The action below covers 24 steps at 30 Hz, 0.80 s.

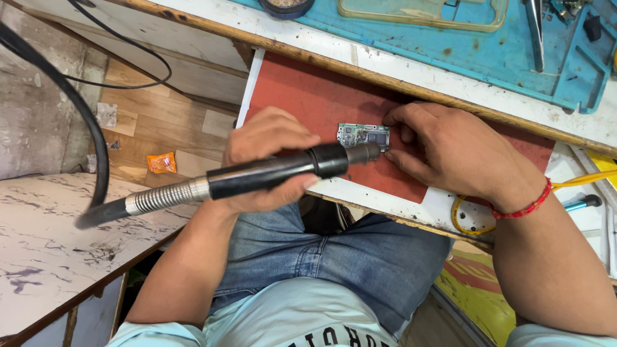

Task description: The person holds a small circuit board on a red mat and directs a hot air gun at its components, repositioning the board and heating different areas. Near the end they set the hot air gun down and use a soldering iron with a hand tool to work on the board's components.

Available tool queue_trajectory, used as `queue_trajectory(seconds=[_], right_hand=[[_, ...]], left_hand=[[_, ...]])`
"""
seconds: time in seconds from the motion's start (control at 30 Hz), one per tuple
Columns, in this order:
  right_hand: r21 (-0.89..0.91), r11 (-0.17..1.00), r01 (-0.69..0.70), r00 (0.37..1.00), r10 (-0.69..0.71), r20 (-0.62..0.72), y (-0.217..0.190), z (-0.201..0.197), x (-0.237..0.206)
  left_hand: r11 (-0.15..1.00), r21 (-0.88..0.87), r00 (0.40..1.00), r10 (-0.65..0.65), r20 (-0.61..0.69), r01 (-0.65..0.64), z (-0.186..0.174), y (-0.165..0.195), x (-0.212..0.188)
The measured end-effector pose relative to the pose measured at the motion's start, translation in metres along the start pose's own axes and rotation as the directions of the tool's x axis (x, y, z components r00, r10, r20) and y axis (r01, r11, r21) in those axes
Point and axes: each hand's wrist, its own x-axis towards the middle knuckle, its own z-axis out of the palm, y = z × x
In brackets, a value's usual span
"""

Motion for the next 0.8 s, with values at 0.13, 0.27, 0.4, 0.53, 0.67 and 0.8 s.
queue_trajectory(seconds=[0.13, 0.27, 0.4, 0.53, 0.67, 0.8], right_hand=[[0.002, 1.000, 0.000, 1.000, 0.000, 0.000, -0.0003, 0.0004, -0.0005], [0.008, 1.000, 0.018, 1.000, -0.018, -0.016, 0.0006, 0.0008, -0.0007], [-0.011, 1.000, 0.002, 1.000, -0.002, -0.001, 0.0001, 0.0008, -0.0007], [-0.017, 1.000, -0.007, 1.000, 0.007, -0.007, -0.0028, -0.0005, 0.0005], [-0.061, 0.998, 0.031, 0.999, -0.034, -0.041, -0.0081, 0.0006, -0.0004], [-0.043, 0.999, 0.017, 0.999, -0.018, -0.034, -0.0088, 0.0010, 0.0001]], left_hand=[[0.996, 0.024, 0.993, -0.078, -0.092, 0.081, 0.0006, 0.0005, 0.0007], [1.000, 0.022, 1.000, 0.021, 0.005, -0.021, 0.0001, -0.0007, 0.0016], [0.999, 0.026, 0.998, -0.029, -0.058, 0.030, 0.0012, -0.0011, -0.0005], [0.997, 0.004, 0.997, 0.074, -0.027, -0.074, -0.0007, -0.0021, -0.0026], [1.000, 0.000, 0.992, 0.031, -0.125, -0.032, -0.0015, -0.0019, -0.0042], [0.999, 0.041, 0.987, 0.015, -0.161, -0.008, 0.0010, -0.0022, -0.0060]])
